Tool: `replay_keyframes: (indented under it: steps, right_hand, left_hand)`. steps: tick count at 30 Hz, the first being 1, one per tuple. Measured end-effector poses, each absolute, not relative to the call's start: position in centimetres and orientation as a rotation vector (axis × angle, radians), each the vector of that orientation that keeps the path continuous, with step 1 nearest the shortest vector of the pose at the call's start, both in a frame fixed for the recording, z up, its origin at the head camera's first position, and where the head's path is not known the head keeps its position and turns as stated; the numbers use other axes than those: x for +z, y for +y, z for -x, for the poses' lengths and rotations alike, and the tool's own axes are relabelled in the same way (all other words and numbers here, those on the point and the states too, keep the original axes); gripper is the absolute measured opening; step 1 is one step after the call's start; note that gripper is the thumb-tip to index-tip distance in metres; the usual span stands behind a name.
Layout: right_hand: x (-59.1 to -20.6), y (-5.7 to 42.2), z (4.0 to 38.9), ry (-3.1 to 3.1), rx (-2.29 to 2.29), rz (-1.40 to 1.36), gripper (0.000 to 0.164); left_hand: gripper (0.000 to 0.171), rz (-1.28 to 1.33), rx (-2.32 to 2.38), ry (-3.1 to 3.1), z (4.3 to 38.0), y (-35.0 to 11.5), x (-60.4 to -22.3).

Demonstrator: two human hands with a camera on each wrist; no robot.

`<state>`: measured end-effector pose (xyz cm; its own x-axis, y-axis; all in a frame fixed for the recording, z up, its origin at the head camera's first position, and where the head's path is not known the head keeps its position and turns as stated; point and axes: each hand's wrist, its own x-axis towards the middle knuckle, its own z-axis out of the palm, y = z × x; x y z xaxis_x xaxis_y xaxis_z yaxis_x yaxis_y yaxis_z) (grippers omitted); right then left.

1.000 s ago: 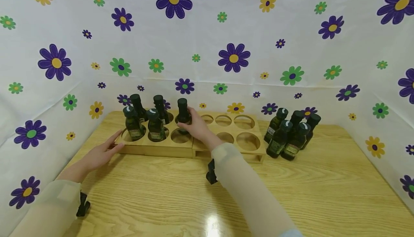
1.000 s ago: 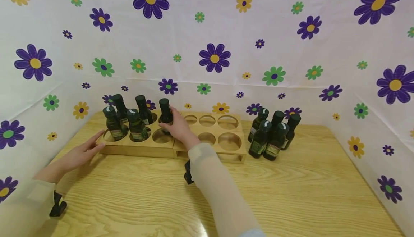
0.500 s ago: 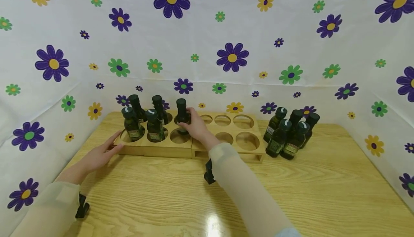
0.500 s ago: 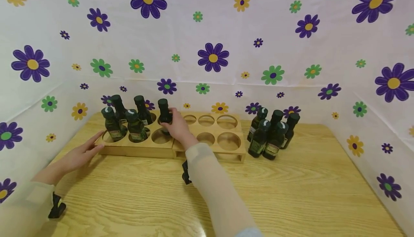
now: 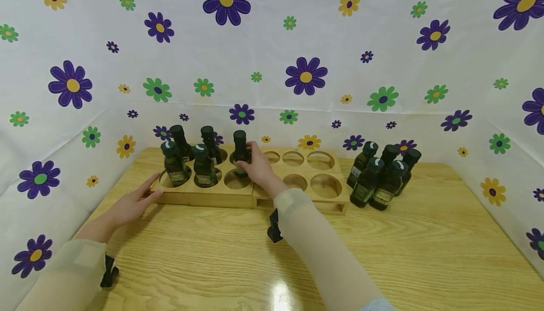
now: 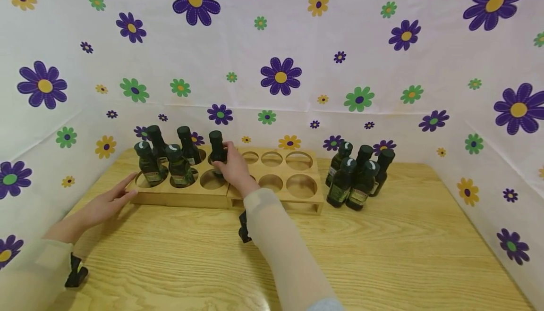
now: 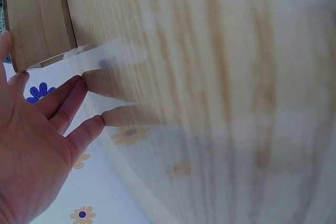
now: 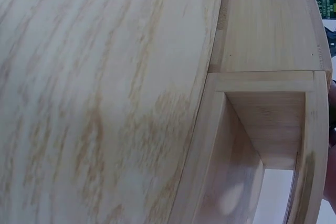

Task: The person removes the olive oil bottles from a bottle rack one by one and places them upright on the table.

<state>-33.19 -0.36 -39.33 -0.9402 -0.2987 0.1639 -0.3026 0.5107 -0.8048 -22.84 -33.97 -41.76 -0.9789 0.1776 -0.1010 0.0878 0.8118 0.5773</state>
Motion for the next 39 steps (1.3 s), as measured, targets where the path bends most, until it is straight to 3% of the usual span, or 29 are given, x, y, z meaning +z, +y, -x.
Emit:
replay_keyframes:
  steps: [21, 39]
  right_hand:
    - [-37.1, 1.3, 32.8, -2.495, 1.427, -0.599, 0.054]
    - [-34.3, 6.4, 30.2, -2.447, 1.44, -0.713, 0.054]
  left_hand:
    - [0.074, -0.189, 0.868, 2.845, 22.6, -33.8, -42.0]
    - [0.074, -0.193, 0.847, 2.839, 22.8, -33.8, -41.8]
